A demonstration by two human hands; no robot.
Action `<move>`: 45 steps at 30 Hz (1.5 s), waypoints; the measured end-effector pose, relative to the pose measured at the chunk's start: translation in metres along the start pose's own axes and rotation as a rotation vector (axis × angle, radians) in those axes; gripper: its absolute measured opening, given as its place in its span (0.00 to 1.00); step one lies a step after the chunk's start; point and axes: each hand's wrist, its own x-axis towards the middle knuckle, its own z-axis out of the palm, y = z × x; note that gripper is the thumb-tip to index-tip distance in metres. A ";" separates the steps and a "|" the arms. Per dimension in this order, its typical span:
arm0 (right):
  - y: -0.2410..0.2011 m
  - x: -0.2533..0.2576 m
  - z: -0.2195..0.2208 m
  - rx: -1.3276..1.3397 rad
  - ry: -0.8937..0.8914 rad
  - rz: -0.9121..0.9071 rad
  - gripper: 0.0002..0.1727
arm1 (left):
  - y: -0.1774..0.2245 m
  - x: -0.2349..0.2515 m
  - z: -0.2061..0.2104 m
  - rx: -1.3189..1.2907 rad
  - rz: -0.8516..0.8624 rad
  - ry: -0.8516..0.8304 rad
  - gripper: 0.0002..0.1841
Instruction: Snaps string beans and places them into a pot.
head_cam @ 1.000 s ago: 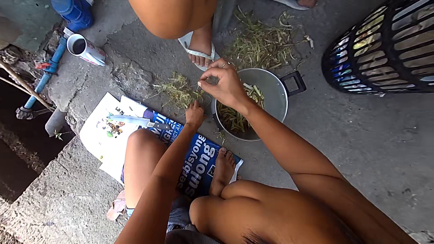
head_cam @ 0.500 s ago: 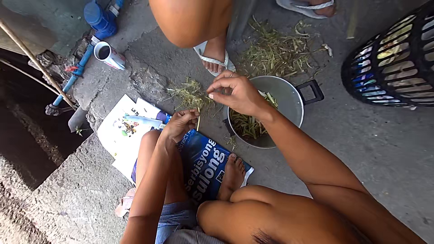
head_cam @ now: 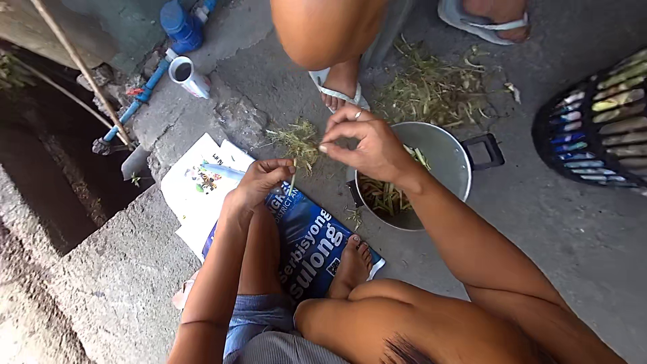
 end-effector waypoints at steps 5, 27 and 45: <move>0.056 0.011 0.027 -0.369 -0.416 0.301 0.30 | -0.002 -0.058 -0.101 0.047 0.005 0.541 0.10; 0.053 0.072 0.254 -0.473 -1.113 0.478 0.45 | -0.061 -0.133 -0.195 -0.378 -0.264 1.048 0.12; 0.000 0.076 0.070 0.090 -0.493 0.434 0.23 | -0.001 -0.052 -0.098 -0.186 -0.031 0.447 0.12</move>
